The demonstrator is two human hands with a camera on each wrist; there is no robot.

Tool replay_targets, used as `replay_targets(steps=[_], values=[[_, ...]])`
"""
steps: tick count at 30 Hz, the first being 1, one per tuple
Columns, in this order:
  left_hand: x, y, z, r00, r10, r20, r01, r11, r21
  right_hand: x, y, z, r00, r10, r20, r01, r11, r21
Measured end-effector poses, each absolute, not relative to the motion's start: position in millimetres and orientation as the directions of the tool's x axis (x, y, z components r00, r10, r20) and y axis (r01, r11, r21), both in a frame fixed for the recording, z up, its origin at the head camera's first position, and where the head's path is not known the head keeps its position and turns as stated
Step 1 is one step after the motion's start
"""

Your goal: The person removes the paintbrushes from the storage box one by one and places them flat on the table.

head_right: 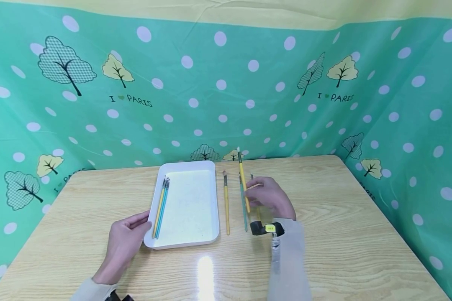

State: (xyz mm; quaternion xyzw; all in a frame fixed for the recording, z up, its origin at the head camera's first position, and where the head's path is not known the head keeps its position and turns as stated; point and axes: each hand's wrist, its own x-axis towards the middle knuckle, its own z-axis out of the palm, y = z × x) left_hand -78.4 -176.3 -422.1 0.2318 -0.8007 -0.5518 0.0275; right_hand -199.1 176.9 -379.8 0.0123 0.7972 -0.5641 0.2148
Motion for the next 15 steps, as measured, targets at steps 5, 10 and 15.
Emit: replay_targets(steps=[5, 10, 15], values=[[-79, -176, -422, -0.891, -0.403, -0.209, -0.338, 0.282, 0.898, -198, 183, -380, -0.907, -0.196, -0.373, 0.277, 0.390, -0.878], [-79, -176, -422, -0.891, -0.403, -0.210, -0.339, 0.281, 0.898, -198, 189, -381, -0.909, -0.166, -0.381, 0.287, 0.412, -0.865], [-79, -176, -422, -0.893, -0.402, -0.203, -0.335, 0.290, 0.896, -197, 197, -384, -0.909, -0.148, -0.390, 0.300, 0.418, -0.857]])
